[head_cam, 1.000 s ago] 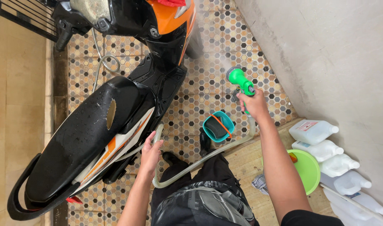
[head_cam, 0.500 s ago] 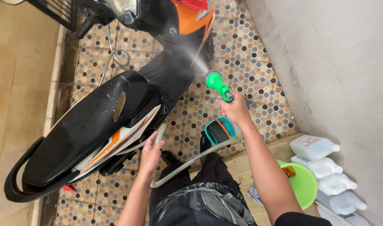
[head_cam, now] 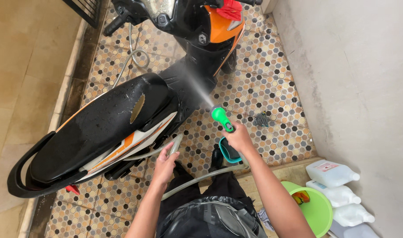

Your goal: The person washes a scooter by hand, using a sprayer attached to a hose to rinse the body, wheels, and seat. They move around the vehicle, applying water to different sections while keeping cleaning supplies in buckets nearby.

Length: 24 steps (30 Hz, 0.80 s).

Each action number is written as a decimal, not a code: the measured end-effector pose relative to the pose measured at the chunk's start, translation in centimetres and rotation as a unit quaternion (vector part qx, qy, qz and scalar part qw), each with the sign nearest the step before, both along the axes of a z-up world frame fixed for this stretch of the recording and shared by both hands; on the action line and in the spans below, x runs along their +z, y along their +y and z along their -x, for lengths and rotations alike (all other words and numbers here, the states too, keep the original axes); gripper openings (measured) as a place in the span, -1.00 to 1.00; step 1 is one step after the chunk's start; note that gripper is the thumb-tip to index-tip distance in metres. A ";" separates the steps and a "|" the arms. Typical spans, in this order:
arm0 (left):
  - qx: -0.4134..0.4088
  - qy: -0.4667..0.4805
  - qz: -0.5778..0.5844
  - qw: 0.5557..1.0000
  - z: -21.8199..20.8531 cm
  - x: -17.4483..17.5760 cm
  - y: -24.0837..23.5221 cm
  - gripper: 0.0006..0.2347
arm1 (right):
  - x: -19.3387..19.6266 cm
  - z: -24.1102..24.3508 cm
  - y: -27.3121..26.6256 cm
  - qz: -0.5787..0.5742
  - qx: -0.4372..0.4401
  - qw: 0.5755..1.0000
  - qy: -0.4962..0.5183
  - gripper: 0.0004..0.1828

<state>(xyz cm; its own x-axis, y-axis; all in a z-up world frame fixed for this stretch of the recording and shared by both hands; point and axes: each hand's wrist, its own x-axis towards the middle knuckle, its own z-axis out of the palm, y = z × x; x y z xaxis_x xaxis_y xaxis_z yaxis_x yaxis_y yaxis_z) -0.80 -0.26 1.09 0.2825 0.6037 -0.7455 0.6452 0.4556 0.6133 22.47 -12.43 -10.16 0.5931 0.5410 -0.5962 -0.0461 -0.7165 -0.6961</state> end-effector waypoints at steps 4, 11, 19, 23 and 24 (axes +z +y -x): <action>0.005 -0.003 0.013 1.000 -0.4 1.3 0.0 -0.48 | 0.5 -0.3 -0.4 -0.035 -0.053 0.998 -0.010 -0.94; 0.018 -0.040 -0.001 0.999 -1.0 3.1 -0.1 -0.46 | 0.7 -1.7 -0.7 -0.112 -0.090 0.989 -0.047 -0.94; 0.011 -0.039 0.001 0.999 -0.7 2.5 -0.3 -0.45 | 1.2 -0.3 -0.6 -0.088 -0.048 0.994 -0.045 -0.98; 0.017 -0.028 0.007 0.999 -0.6 2.8 -0.5 -0.46 | 1.5 1.0 -0.9 -0.061 -0.030 0.997 -0.024 -0.94; 0.011 -0.022 0.007 1.000 -0.6 2.7 -0.6 -0.47 | 1.9 1.3 -0.9 -0.044 -0.027 0.999 -0.017 -0.92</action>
